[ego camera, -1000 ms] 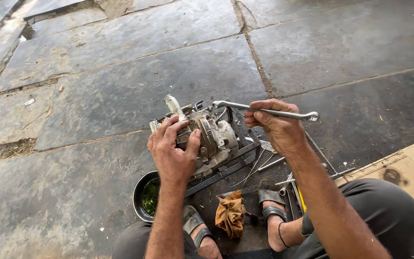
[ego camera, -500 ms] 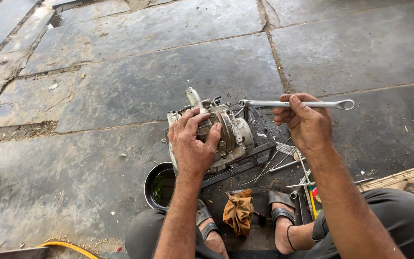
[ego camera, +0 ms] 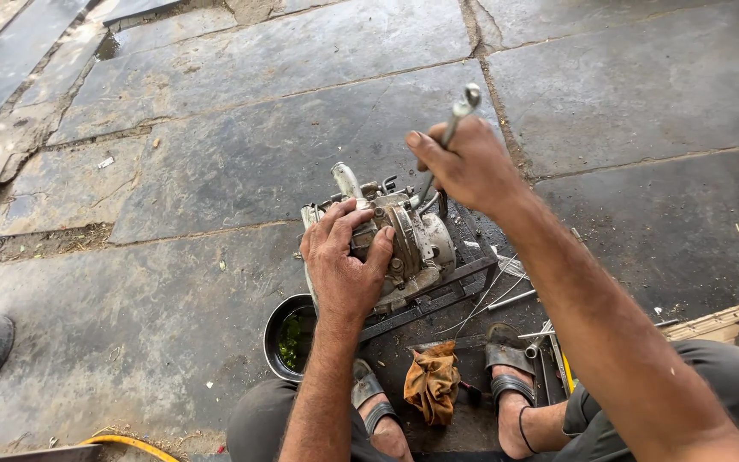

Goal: The person sits on the floor working on a small engine cylinder assembly. They use a T-handle wrench and spanner to loosen fasteners, remove a round cover, wipe parts with a cloth, and scrape the cylinder bore and mating surface with a file-like scraper.

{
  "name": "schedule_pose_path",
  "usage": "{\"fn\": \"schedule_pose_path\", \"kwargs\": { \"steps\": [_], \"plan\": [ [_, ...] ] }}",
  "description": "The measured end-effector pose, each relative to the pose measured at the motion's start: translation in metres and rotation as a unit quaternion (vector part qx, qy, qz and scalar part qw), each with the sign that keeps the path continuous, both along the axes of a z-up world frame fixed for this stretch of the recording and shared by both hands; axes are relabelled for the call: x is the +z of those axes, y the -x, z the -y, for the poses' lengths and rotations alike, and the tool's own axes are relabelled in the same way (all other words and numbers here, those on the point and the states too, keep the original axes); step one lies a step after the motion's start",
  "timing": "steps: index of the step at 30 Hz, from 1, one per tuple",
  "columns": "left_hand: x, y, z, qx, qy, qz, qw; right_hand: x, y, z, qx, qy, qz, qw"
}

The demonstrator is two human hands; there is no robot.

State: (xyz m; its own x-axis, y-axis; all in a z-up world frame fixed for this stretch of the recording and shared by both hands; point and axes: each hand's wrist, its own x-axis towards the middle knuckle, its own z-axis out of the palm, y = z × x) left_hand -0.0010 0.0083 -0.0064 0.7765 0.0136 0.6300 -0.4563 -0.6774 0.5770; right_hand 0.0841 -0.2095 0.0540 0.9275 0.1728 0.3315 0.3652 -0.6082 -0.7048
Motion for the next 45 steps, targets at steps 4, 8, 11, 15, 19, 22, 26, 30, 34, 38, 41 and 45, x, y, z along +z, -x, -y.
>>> {"fn": "schedule_pose_path", "kwargs": {
  "steps": [4,8,11,15,19,22,26,30,34,38,41,45],
  "plan": [
    [0.002,0.000,0.000,0.006,-0.002,-0.005,1.000,0.014,-0.021,-0.008,-0.011,-0.053,-0.057,0.997],
    [0.002,0.001,0.001,0.005,0.004,-0.007,1.000,0.018,-0.033,-0.011,-0.017,-0.113,-0.111,0.987],
    [0.001,0.001,-0.001,0.007,0.001,-0.007,1.000,0.008,-0.004,-0.018,0.016,-0.054,-0.046,0.997],
    [0.001,0.002,0.002,0.014,0.008,-0.011,1.000,-0.043,0.053,-0.001,0.048,-0.089,0.084,0.991],
    [0.001,0.000,0.002,0.004,0.012,-0.009,1.000,-0.086,0.090,0.005,0.090,-0.107,0.298,0.944],
    [-0.001,-0.001,0.002,0.002,0.012,-0.006,1.000,-0.096,0.113,0.002,0.071,-0.049,0.381,0.920],
    [0.003,-0.001,-0.003,0.003,-0.001,-0.015,1.000,-0.137,0.100,0.039,-0.039,-0.103,0.264,0.958],
    [0.039,-0.004,-0.003,-0.009,-0.061,-0.044,0.997,-0.123,0.101,0.068,-0.247,-0.083,-0.149,0.954],
    [0.085,-0.029,0.034,-0.052,-0.166,-0.098,0.980,-0.221,0.097,0.075,-0.245,-0.172,-0.387,0.872],
    [0.076,-0.084,0.068,-0.045,-0.418,-0.308,0.853,-0.323,0.124,0.046,-0.229,-0.141,-0.562,0.783],
    [0.072,-0.099,0.075,-0.030,-0.448,-0.380,0.809,-0.395,0.147,0.028,-0.245,-0.132,-0.608,0.743],
    [0.065,-0.104,0.072,-0.055,-0.392,-0.398,0.828,-0.425,0.154,0.016,-0.249,0.005,-0.619,0.745]
  ]
}}
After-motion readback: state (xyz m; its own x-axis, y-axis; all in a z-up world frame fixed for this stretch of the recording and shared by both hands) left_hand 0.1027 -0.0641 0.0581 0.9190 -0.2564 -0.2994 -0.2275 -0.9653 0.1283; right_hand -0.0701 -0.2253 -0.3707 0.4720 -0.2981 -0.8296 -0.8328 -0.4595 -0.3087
